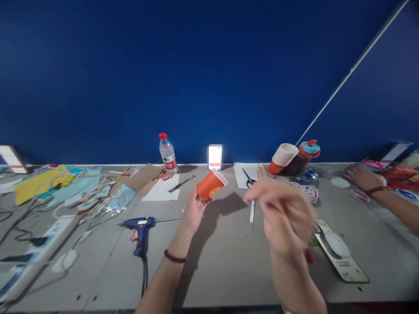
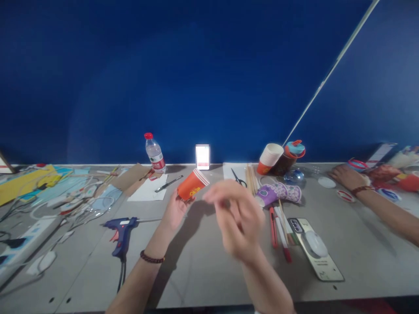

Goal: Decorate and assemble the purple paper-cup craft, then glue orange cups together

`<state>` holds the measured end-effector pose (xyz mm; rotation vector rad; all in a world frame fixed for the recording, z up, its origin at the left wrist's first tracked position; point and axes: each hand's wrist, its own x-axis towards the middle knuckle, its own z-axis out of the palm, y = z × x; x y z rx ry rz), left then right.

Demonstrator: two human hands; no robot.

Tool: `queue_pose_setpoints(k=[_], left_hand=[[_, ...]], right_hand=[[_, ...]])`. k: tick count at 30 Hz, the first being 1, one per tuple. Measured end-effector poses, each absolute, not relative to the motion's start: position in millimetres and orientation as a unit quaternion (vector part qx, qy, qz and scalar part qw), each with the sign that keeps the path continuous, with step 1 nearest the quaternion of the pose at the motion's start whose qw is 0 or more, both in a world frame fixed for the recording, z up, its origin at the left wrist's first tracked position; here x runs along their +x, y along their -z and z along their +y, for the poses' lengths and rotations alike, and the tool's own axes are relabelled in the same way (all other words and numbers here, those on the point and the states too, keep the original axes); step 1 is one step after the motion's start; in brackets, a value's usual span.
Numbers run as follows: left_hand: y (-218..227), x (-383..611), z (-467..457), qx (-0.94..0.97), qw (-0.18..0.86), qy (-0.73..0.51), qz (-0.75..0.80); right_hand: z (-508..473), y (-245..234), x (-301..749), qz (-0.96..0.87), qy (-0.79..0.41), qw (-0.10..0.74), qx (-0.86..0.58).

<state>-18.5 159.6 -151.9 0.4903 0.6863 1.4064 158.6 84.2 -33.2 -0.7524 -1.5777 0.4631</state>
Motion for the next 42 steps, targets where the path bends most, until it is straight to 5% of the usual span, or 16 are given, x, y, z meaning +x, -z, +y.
queue_pose_setpoints(k=[10,18,33,42], left_hand=[[175,-21,165,0.304,0.646,-0.615,0.334],[163,-16,153,0.372,0.620,-0.576,0.383],[162,-23,156,0.382,0.567,-0.576,0.448],[172,-24,160,0.404,0.570,-0.569,0.434]], right_hand=[[174,130,161,-0.634,-0.319,0.475,-0.521],[151,152,153,-0.543,-0.394,0.505,-0.544],[146,166,164,-0.555,-0.286,0.544,-0.561],[144,167,156,-0.443,-0.467,0.563,-0.519]])
